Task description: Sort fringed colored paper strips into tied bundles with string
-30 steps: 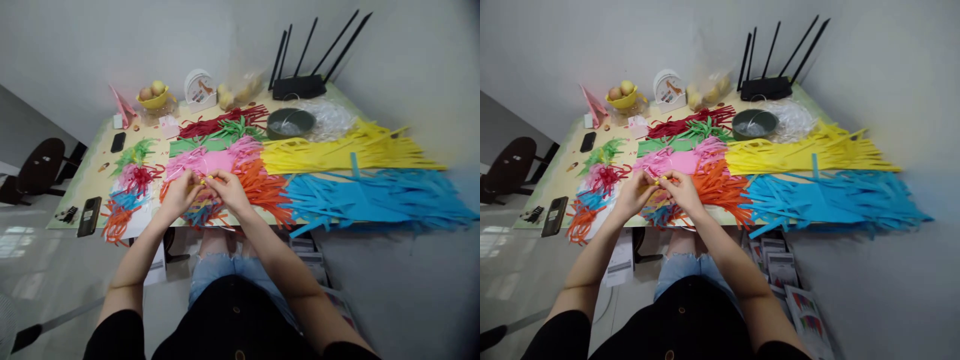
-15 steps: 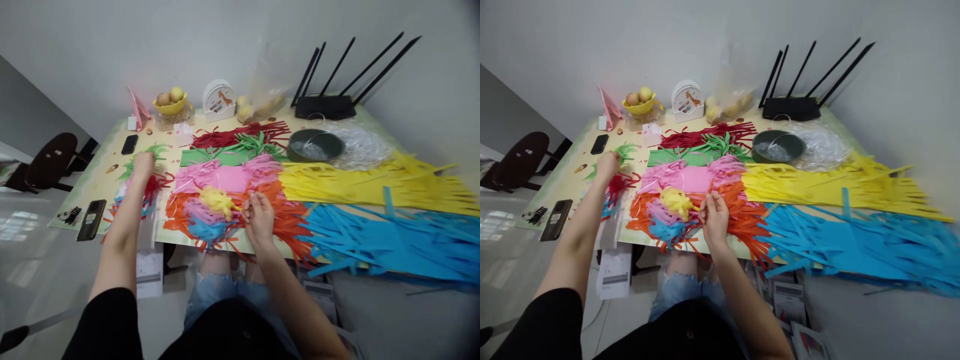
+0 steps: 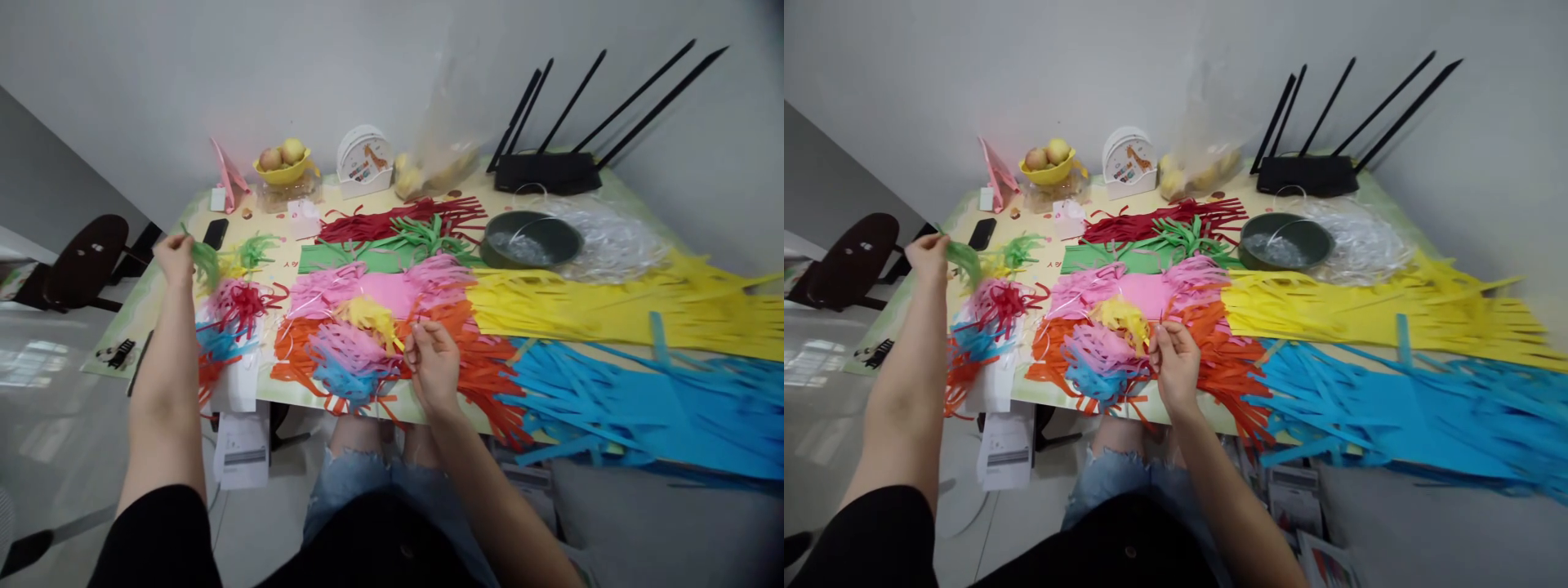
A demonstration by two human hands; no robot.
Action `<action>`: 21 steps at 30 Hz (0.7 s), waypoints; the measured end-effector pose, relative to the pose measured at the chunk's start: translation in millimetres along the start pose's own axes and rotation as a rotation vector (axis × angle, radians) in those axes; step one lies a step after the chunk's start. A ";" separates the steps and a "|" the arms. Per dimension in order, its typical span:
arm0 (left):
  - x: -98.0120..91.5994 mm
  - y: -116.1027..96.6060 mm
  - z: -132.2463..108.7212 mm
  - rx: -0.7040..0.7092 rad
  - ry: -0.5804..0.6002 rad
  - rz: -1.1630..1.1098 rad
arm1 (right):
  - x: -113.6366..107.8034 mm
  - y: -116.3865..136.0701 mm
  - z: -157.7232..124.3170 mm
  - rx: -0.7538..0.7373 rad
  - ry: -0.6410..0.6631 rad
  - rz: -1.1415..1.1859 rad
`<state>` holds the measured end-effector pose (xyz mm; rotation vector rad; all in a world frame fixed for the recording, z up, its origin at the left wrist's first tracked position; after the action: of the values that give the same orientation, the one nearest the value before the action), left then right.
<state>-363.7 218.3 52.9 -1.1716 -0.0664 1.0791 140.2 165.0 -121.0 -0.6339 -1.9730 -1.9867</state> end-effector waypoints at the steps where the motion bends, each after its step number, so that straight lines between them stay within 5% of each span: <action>1: -13.4 -11.4 1.5 -0.002 -0.105 -0.102 | 0.8 3.4 -0.1 -0.025 0.008 -0.033; 4: -26.0 -56.9 -20.4 0.030 -0.247 -0.285 | 8.7 22.2 0.9 -0.131 0.035 -0.144; 11: 53.8 -159.9 -180.5 0.033 0.268 -0.460 | 67.9 88.8 -18.8 -0.362 0.243 -0.326; 15: 75.2 -182.2 -230.5 0.007 0.338 -0.542 | 97.4 104.6 -40.7 -0.373 0.413 -0.367; 21: 82.7 -180.0 -248.1 -0.063 0.340 -0.596 | 100.2 110.9 -55.9 -0.346 0.461 -0.356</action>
<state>-67.1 105.6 41.2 -1.2678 -0.1722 0.3517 100.4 116.9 25.7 0.1298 -1.5556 -2.4349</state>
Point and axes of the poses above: each hand's wrist, its own z-axis towards the middle knuckle, its own x-axis out of the palm, y = z × x, the point moved 8 cm from there along z, towards the middle knuckle, and after that the axes turned 6 degrees about -x, right-handed, at the moved point
